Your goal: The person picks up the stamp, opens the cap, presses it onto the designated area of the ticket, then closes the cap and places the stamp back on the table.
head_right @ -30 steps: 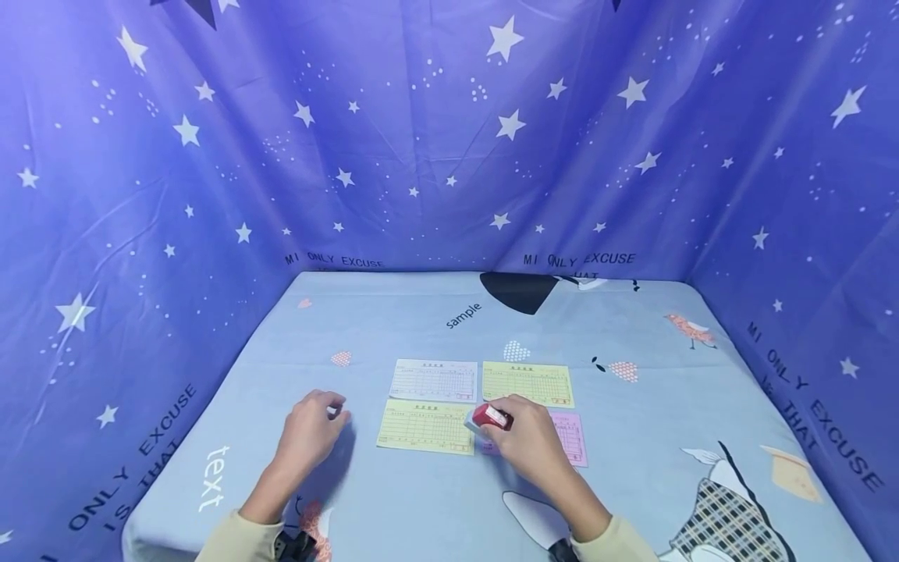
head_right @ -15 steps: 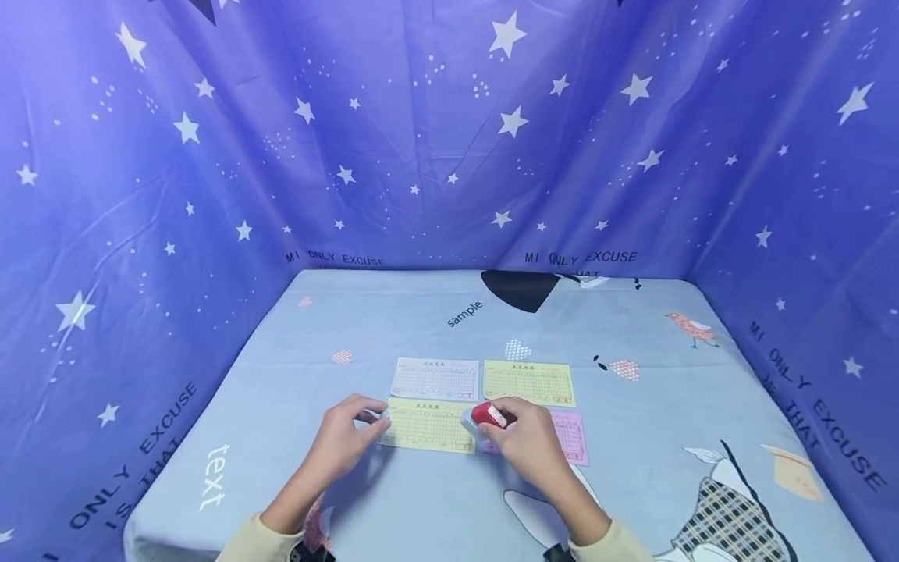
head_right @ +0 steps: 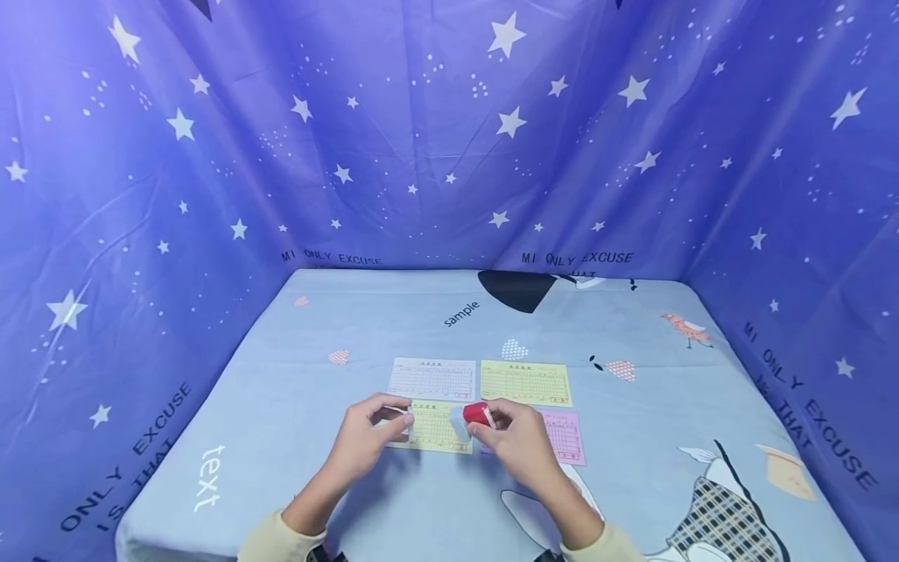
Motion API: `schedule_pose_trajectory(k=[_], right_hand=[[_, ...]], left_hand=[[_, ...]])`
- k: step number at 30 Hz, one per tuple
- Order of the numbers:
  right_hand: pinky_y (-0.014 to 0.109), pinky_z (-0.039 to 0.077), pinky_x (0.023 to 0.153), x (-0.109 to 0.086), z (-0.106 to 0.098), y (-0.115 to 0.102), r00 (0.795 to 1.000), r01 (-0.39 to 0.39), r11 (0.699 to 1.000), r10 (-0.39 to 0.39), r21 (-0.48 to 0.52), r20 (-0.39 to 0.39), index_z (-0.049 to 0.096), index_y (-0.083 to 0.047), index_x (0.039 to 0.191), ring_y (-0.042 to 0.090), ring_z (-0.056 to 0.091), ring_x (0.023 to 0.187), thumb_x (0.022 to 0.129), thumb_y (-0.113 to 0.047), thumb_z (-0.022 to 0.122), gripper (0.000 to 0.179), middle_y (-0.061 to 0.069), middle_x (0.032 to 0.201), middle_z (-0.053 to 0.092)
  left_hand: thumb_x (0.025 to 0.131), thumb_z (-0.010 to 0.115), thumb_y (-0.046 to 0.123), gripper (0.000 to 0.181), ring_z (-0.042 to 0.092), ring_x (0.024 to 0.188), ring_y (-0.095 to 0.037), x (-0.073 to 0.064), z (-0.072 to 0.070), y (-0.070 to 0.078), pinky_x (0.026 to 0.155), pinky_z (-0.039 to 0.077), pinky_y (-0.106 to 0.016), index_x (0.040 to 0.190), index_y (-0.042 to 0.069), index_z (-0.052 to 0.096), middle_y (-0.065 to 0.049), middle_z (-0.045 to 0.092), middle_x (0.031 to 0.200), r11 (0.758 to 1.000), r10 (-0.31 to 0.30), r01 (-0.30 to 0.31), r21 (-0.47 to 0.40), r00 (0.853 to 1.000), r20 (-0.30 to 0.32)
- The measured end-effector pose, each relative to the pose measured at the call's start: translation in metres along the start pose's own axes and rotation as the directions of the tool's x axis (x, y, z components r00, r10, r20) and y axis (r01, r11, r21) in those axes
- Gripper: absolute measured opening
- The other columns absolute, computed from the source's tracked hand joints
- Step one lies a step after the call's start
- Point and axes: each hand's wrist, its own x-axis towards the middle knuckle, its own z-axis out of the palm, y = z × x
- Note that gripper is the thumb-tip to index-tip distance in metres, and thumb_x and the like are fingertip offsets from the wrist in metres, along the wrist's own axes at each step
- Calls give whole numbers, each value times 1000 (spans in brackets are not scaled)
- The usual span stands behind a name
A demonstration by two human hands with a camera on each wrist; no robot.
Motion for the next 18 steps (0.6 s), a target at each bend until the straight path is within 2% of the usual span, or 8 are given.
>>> schedule_pose_trajectory(k=[3,7,11,18], right_hand=[[49,52,92,-2,3,-3,1000,0,997,-1,80,12,76,-18,94,25,67,103,85,-22,80,11,0,101,73],[40,55,88,-5,7,-8,999,4,982,-12,188,44,77,-13,98,24,70,103,86,-20,80,15,3,101,75],[32,58,81,-6,9,-9,997,9,964,-28,265,69,76,-7,104,25,71,100,85,-19,80,23,9,103,75],[30,58,78,-5,10,-8,996,6,952,-31,306,78,76,-5,107,24,71,101,85,-23,80,28,10,106,75]], left_hand=[[91,73,7,30,69,91,-36,0,8,1,72,61,-37,114,-11,66,-24,64,111,994,12,-10,-113,1000,16],[91,73,7,29,68,95,-43,-2,18,7,75,60,-44,114,-9,66,-28,63,111,977,38,-31,-211,999,28],[91,73,6,28,68,95,-43,-3,26,11,75,60,-44,114,-8,67,-26,64,111,968,50,-38,-249,998,43],[93,72,8,27,71,91,-28,-5,32,13,74,61,-38,116,-6,67,-21,67,110,969,52,-35,-244,997,62]])
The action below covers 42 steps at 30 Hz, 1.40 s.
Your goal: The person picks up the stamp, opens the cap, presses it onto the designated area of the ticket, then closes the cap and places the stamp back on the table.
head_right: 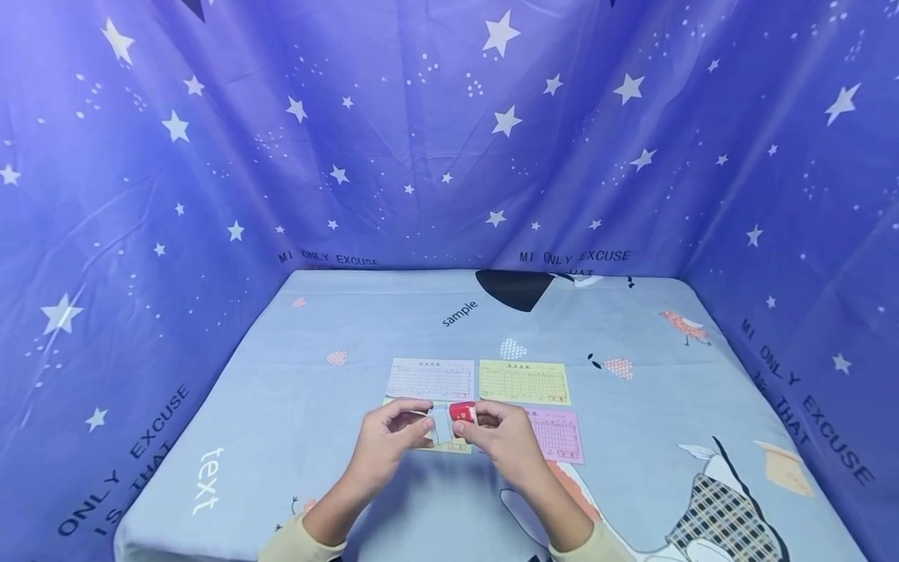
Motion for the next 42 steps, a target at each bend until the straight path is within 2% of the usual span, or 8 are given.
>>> schedule_pose_trajectory(k=[4,12,18,22,25,29,38,42], right_hand=[[31,58,79,0,1,0,1000,-10,1000,9,21,13,75,-3,107,26,71,102,86,-21,79,29,11,107,75],[33,59,77,0,1,1,1000,-18,999,18,35,4,75,-2,106,27,71,100,85,-19,79,27,12,104,75],[33,59,78,-1,0,0,1000,-13,999,12,43,17,75,0,107,25,71,100,86,-18,79,28,14,105,75],[33,57,77,-2,-1,-1,1000,-7,1000,6,31,16,74,0,107,23,71,98,87,-19,78,28,14,104,75],[33,55,77,-2,-2,-1,1000,-12,1000,12,12,13,74,1,106,21,70,94,87,-20,78,28,12,102,76],[33,54,75,-1,-2,-1,1000,-29,999,29,-24,6,75,-2,106,22,69,88,86,-21,79,27,8,99,76],[31,53,70,0,-6,2,1000,-19,998,20,-59,15,77,-5,103,38,67,86,85,-19,79,23,6,93,76],[32,54,73,-1,-9,2,999,-34,997,35,-69,14,76,-5,105,30,69,88,86,-21,79,25,6,96,76]], left_hand=[[92,72,9,29,71,90,-24,0,2,2,74,61,-38,117,-6,66,-20,67,108,1000,-26,25,-8,1000,-14],[92,72,6,30,67,98,-45,0,5,2,73,61,-38,116,-8,63,-27,65,109,999,-43,42,-31,999,-30],[89,74,3,24,69,87,-40,1,8,1,70,61,-40,108,-9,63,-19,69,95,998,-55,52,-42,996,-67],[89,73,2,21,69,86,-40,2,11,1,70,61,-40,103,-10,63,-16,69,93,996,-77,73,-56,994,-81],[88,73,1,21,70,84,-35,2,12,2,70,61,-40,102,-11,63,-16,68,92,995,-89,85,-56,992,-84],[88,73,0,19,70,83,-36,3,12,3,69,61,-40,101,-10,64,-14,68,90,995,-95,91,-47,992,-79],[90,72,4,19,70,87,-32,6,14,3,71,61,-37,101,-8,64,-15,68,95,996,-88,88,5,995,-42],[90,72,3,22,69,92,-40,7,16,1,72,61,-38,104,-10,63,-16,69,98,995,-102,102,-10,995,-20]])
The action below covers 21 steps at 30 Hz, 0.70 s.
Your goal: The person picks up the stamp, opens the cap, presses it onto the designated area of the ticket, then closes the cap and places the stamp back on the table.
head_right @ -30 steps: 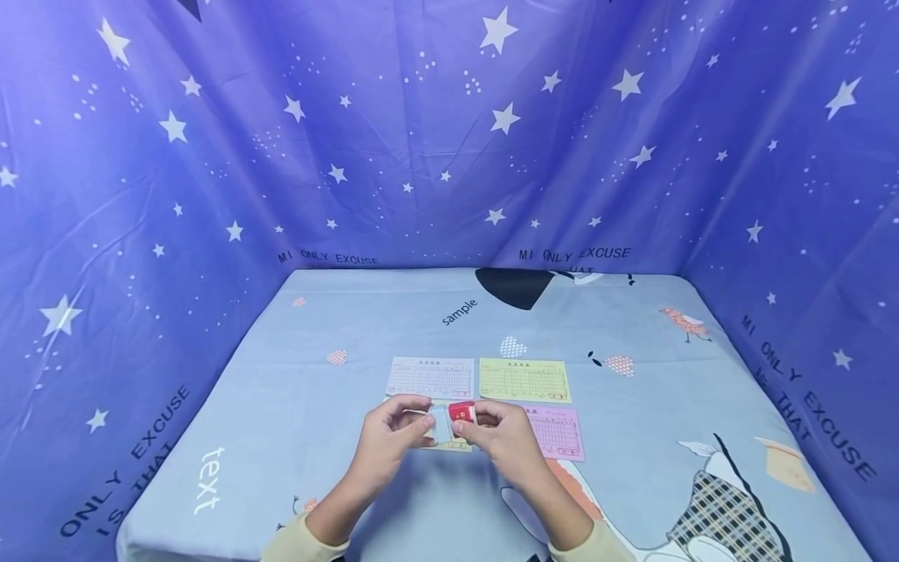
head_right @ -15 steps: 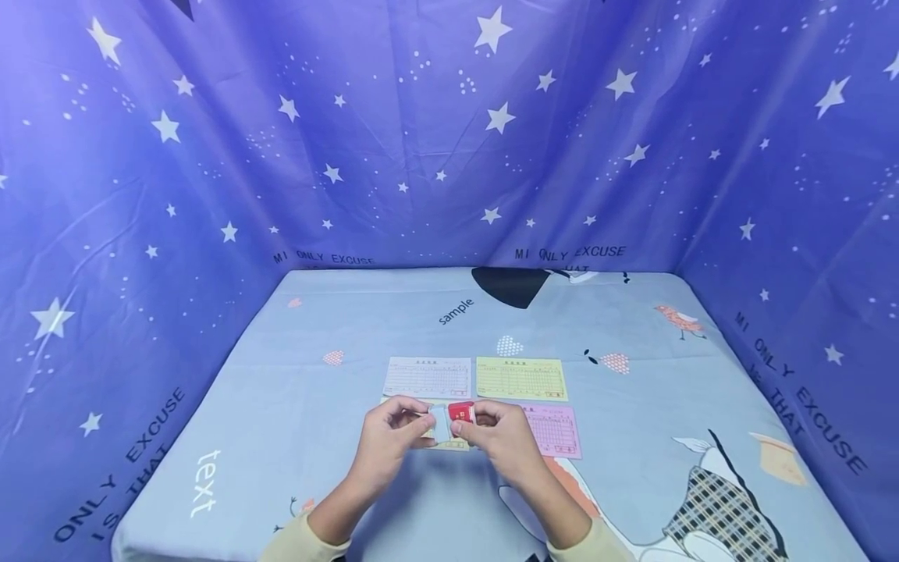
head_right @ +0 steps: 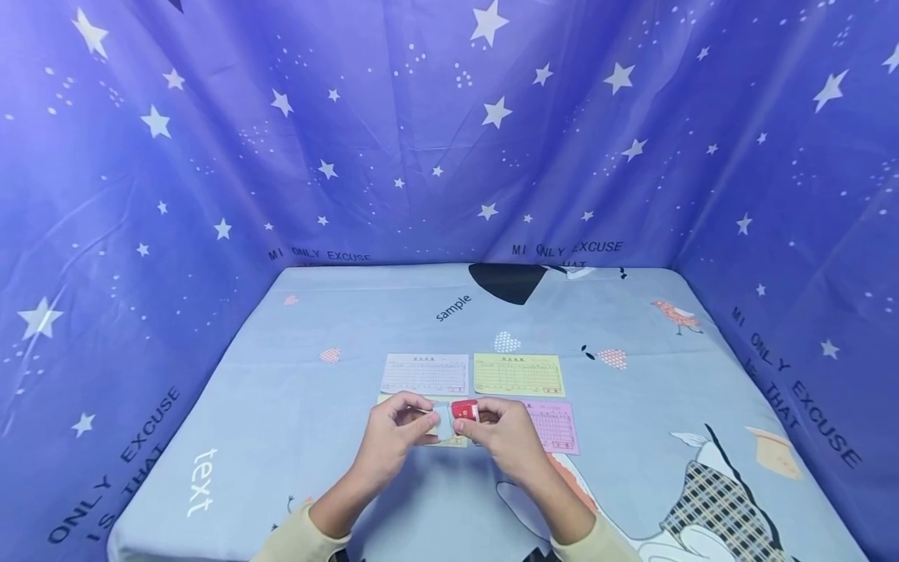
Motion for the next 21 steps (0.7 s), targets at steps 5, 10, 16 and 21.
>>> schedule_pose_trajectory(k=[5,10,16,21], right_hand=[[32,54,77,-2,-9,3,1000,-17,999,16,-34,-17,76,-6,102,20,68,89,86,-22,80,23,5,96,75],[31,51,74,-2,-24,7,990,-118,992,113,-50,-87,75,-8,100,20,64,85,82,-21,82,23,3,92,72],[31,52,58,-1,-63,19,972,-171,971,139,-169,-190,72,-4,108,25,63,80,84,-25,81,33,12,96,70],[43,52,70,0,-102,36,955,-189,825,29,-532,-294,70,-5,119,28,65,85,90,-44,72,48,17,106,73]], left_hand=[[91,73,7,19,71,88,-32,3,1,-3,74,61,-39,105,-5,66,-13,69,99,997,-8,4,74,998,56],[94,70,20,11,68,89,-15,5,1,-8,74,57,-31,102,13,73,2,71,107,937,47,-76,340,995,91],[98,63,20,13,65,93,-8,4,4,-10,77,55,-25,104,13,72,5,71,107,831,141,-225,508,970,199],[100,62,22,13,65,99,-7,1,7,-14,82,55,-24,104,14,73,7,69,105,668,179,-342,661,936,304]])
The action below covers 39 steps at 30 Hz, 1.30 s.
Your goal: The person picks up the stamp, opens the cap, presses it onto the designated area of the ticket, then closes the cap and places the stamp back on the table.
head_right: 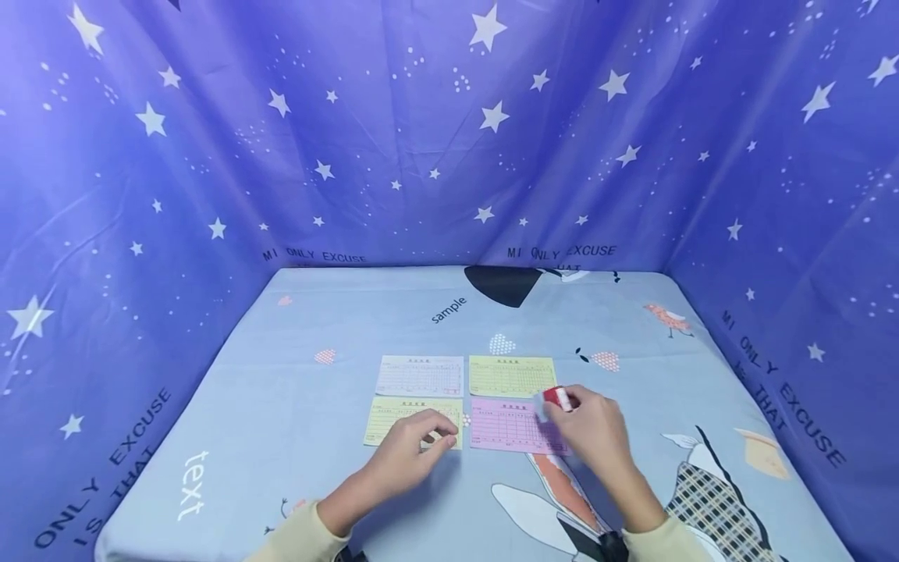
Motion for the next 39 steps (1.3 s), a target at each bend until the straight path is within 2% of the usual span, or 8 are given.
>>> schedule_pose_trajectory(k=[4,8,11,19,21,39], right_hand=[[51,47,70,11,-10,24,998,-32,984,23,-177,-54,69,-4,122,38,64,88,93,-50,65,54,24,109,70],[48,45,63,21,-16,40,995,-85,967,72,-240,-63,66,0,124,43,62,86,94,-46,60,56,33,113,64],[43,42,58,26,-18,47,992,-118,959,104,-256,-68,67,-1,122,43,61,83,95,-45,56,53,34,111,63],[39,38,49,31,-21,53,992,-116,958,97,-261,-84,71,-7,97,36,58,72,96,-43,54,40,25,92,64],[39,38,49,31,-21,52,992,-118,957,98,-264,-85,71,-6,96,37,58,72,96,-43,54,40,25,91,64],[43,42,52,31,-18,53,994,-84,959,60,-270,-95,70,1,111,44,61,77,96,-38,56,45,34,101,65]], left_hand=[[99,63,22,13,65,103,-8,-3,4,-1,91,52,-27,105,15,73,8,70,107,987,92,-98,125,994,52],[99,63,22,13,64,106,-8,-5,8,-1,94,51,-26,106,16,73,7,70,109,972,157,-168,164,984,80],[99,63,22,13,64,106,-8,-6,9,-1,93,50,-25,106,16,73,7,70,109,966,179,-191,175,980,83],[98,64,22,12,65,104,-7,-4,5,-3,91,51,-24,103,16,73,8,71,107,960,199,-208,189,978,66],[98,64,21,12,65,104,-7,-3,4,-4,92,51,-24,103,16,73,8,71,107,959,199,-208,191,978,68],[98,63,24,13,64,107,-8,0,5,-1,93,51,-24,104,18,73,8,71,110,946,184,-203,252,978,100]])
